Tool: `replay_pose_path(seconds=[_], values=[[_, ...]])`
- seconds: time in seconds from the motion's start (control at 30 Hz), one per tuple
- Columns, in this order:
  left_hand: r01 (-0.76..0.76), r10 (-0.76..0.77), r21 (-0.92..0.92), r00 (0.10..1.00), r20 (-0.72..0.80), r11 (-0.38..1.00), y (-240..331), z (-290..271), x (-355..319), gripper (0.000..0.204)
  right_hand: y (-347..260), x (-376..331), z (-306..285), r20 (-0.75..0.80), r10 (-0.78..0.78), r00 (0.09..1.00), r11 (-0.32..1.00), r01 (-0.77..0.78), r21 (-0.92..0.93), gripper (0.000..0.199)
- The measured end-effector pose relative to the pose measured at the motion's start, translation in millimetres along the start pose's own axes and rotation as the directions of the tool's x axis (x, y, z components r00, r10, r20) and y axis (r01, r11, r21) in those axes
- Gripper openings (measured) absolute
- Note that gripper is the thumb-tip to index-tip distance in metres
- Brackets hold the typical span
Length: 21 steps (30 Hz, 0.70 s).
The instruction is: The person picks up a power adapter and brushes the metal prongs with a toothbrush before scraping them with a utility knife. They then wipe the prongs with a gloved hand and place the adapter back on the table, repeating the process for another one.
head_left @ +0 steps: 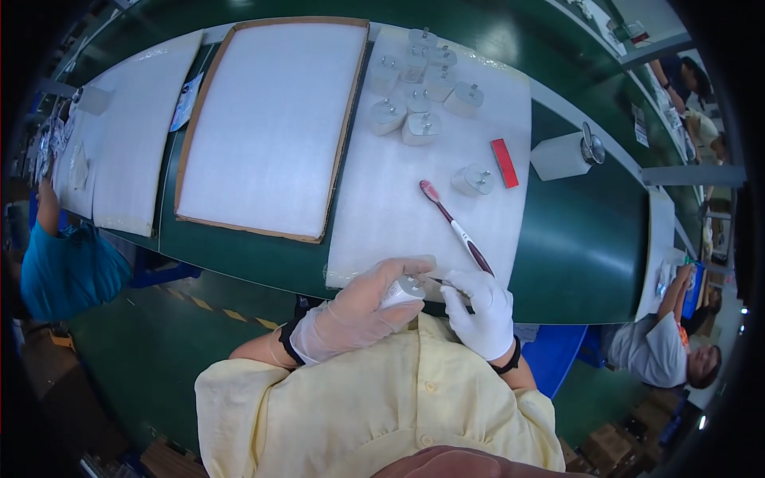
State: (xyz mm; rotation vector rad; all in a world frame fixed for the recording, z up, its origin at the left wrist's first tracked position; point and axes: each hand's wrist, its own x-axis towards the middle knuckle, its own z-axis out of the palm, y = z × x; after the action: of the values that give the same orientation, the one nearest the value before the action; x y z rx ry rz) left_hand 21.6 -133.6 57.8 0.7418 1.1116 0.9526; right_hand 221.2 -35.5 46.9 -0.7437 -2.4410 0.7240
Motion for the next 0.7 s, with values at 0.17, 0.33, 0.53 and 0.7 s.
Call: replay_pose_path(seconds=[0.17,0.33,0.53,0.7], values=[[0.231,-0.214,-0.218,0.972,0.101,0.948,16.1,-3.7,0.6,0.054,-6.2,8.1,-4.7,0.040,-0.046,0.998,0.999,0.047,-0.028,0.031],[0.131,-0.112,-0.247,0.990,0.090,0.960,7.7,-2.3,0.8,0.055,-5.7,5.6,-6.2,0.091,-0.026,0.995,0.999,0.030,-0.044,0.036],[0.050,-0.040,-0.142,0.997,0.072,0.989,-0.9,-2.3,3.7,0.055,-8.6,2.2,-4.9,0.084,-0.024,0.996,0.995,0.032,-0.097,0.038],[-0.021,0.025,-0.091,0.998,0.054,0.996,-4.5,-3.1,4.1,0.055,-10.7,7.4,-7.0,0.114,-0.031,0.993,0.994,0.042,-0.101,0.039]])
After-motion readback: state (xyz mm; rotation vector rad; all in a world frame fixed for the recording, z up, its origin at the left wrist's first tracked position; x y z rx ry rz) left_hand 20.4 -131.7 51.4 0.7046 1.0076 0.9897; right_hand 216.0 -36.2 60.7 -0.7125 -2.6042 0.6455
